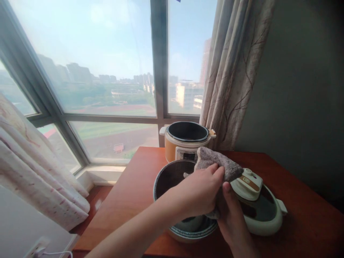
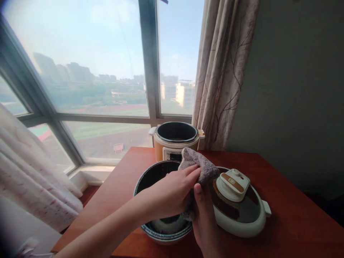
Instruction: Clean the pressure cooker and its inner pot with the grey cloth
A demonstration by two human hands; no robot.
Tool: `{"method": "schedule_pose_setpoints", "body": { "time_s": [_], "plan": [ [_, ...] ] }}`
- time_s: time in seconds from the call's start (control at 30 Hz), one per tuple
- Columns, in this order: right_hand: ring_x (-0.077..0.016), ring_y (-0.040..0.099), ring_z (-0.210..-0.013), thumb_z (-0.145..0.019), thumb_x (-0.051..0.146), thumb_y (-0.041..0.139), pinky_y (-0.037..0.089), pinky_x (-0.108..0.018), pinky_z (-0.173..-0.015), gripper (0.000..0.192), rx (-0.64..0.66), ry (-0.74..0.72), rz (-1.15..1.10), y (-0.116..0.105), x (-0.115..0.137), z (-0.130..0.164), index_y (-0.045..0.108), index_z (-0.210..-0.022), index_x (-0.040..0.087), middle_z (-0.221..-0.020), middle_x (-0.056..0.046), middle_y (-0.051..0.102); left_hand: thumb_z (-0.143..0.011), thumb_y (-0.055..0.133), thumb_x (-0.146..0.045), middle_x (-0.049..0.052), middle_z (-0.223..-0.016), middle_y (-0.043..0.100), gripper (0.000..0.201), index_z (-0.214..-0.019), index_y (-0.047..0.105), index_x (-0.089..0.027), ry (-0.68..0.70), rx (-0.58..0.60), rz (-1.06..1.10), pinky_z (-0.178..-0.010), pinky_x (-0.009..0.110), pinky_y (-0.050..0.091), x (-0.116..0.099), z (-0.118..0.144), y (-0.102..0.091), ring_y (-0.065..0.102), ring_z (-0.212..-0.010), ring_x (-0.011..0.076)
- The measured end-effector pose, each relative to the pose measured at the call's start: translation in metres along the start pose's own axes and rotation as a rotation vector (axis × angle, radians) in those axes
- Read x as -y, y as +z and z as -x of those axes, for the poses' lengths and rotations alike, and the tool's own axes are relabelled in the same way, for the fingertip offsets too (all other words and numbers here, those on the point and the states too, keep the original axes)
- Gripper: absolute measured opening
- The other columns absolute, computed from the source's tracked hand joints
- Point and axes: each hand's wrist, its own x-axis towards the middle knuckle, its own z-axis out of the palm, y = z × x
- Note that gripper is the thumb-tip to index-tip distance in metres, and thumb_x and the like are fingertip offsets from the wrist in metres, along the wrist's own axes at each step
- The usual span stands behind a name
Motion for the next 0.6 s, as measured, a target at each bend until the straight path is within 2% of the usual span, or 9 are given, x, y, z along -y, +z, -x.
{"method": "schedule_pose_setpoints", "body": {
  "time_s": [0.1, 0.17, 0.27, 0.33, 0.5, 0.6],
  "plan": [
    [-0.0297, 0.058, -0.131, -0.082, 0.063, 0.067, 0.047, -0.052, -0.108, 0.069, -0.047, 0.034, 0.034, 0.001, -0.003, 0.003, 0.056, -0.141, 0.029, -0.131, -0.007, 0.069, -0.097, 0.046, -0.022, 0.013, -0.109, 0.066, 0.025, -0.118, 0.057, -0.015, 0.027, 0.011, -0.226, -0.066, 0.036, 0.053, -0.005, -0.004, 0.005, 0.067, -0.086, 0.0261],
    [-0.0313, 0.063, -0.123, -0.086, 0.067, 0.059, 0.05, -0.055, -0.103, 0.062, -0.022, 0.035, 0.08, 0.002, -0.001, 0.004, 0.063, -0.134, 0.028, -0.124, -0.008, 0.072, -0.1, 0.045, -0.023, 0.013, -0.106, 0.067, 0.022, -0.113, 0.059, -0.014, 0.071, -0.002, -0.315, -0.067, 0.036, 0.053, -0.005, -0.006, 0.012, 0.067, -0.089, 0.0261],
    [-0.0303, 0.069, -0.112, -0.093, 0.069, 0.042, 0.051, -0.055, -0.101, 0.058, 0.066, -0.016, 0.176, 0.003, 0.006, 0.002, 0.069, -0.124, 0.029, -0.113, -0.008, 0.076, -0.102, 0.042, -0.023, 0.018, -0.115, 0.066, 0.026, -0.114, 0.061, -0.01, 0.132, -0.065, -0.418, -0.074, 0.036, 0.054, -0.005, -0.005, 0.026, 0.065, -0.104, 0.0276],
    [-0.029, 0.069, -0.112, -0.095, 0.066, 0.037, 0.051, -0.053, -0.101, 0.057, 0.088, -0.04, 0.201, 0.004, 0.009, -0.001, 0.072, -0.118, 0.028, -0.106, -0.008, 0.077, -0.103, 0.037, -0.022, 0.021, -0.124, 0.064, 0.032, -0.119, 0.061, -0.008, 0.157, -0.105, -0.467, -0.08, 0.037, 0.054, -0.006, -0.002, 0.035, 0.062, -0.113, 0.0288],
    [-0.0301, 0.068, -0.112, -0.093, 0.064, 0.043, 0.052, -0.052, -0.101, 0.054, 0.047, -0.089, 0.225, 0.006, 0.019, -0.007, 0.078, -0.09, 0.023, -0.094, -0.01, 0.077, -0.104, 0.034, -0.024, 0.021, -0.147, 0.053, 0.042, -0.139, 0.052, -0.008, 0.052, -0.13, -0.417, -0.088, 0.039, 0.054, -0.017, 0.012, 0.044, 0.054, -0.13, 0.0312],
    [-0.0322, 0.07, -0.104, -0.095, 0.062, 0.042, 0.053, -0.055, -0.098, 0.055, -0.007, -0.277, 0.358, -0.002, 0.028, -0.012, 0.079, -0.086, 0.022, -0.089, -0.012, 0.077, -0.1, 0.04, -0.031, 0.021, -0.157, 0.042, 0.053, -0.148, 0.04, -0.007, 0.039, -0.125, -0.313, -0.095, 0.042, 0.052, -0.027, 0.026, 0.043, 0.047, -0.138, 0.0335]
  ]
}}
